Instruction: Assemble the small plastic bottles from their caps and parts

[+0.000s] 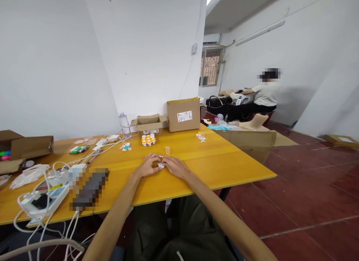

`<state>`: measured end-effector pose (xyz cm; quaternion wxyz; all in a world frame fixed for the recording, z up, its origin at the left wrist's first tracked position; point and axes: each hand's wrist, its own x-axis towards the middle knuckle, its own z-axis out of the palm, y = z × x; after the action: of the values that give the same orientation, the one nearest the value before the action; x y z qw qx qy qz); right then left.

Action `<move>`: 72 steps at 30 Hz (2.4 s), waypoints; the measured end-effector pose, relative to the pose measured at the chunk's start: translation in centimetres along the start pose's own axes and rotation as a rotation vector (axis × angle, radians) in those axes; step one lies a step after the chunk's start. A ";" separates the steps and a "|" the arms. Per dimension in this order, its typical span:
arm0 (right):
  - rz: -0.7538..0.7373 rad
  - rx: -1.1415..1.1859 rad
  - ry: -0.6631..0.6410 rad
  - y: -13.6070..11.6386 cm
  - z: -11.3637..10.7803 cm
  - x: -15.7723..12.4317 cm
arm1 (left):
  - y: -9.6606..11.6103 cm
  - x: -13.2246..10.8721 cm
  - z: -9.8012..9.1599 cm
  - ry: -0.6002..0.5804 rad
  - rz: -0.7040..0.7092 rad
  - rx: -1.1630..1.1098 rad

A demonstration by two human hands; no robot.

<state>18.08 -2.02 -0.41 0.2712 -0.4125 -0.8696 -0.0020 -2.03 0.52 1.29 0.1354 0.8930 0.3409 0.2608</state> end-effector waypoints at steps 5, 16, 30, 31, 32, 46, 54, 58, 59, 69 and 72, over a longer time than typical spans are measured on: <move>-0.004 -0.005 -0.004 -0.2 -0.2 0.0 | 0.0 0.0 0.0 0.003 0.007 -0.001; 0.023 -0.005 0.011 -0.5 -0.3 -0.2 | -0.3 0.0 0.2 0.016 0.011 0.013; 0.093 -0.071 0.025 -0.5 -0.2 -0.3 | -0.2 0.1 0.1 0.009 0.011 0.016; 0.101 -0.080 0.030 -0.4 -0.1 -0.3 | -0.2 0.1 0.2 0.008 0.012 0.016; 0.107 -0.087 0.036 -0.4 0.0 -0.3 | -0.2 0.1 0.2 0.007 0.012 0.017; 0.225 -0.094 0.020 -1.1 -0.7 -0.1 | -0.4 0.1 -0.7 0.049 -0.018 0.034; 0.265 -0.082 -0.123 -2.0 -1.5 -0.1 | -0.8 0.0 -0.5 0.025 -0.008 0.061; 0.241 -0.080 -0.138 -2.0 -1.6 -0.2 | -0.9 0.1 -0.3 0.033 -0.034 0.025; 0.235 -0.075 -0.136 -2.0 -1.6 -0.2 | -1.0 0.2 -0.2 0.030 -0.043 0.013; 0.214 -0.063 -0.105 -1.6 -1.2 -0.2 | -1.2 0.2 -0.1 0.013 -0.041 -0.029; 0.202 -0.051 -0.098 -1.6 -1.2 -0.2 | -1.1 0.3 -0.1 0.010 -0.023 -0.025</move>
<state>17.58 -3.51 0.90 0.2165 -0.5046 -0.8354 0.0234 -2.51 1.55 0.99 0.1479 0.8860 0.3487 0.2676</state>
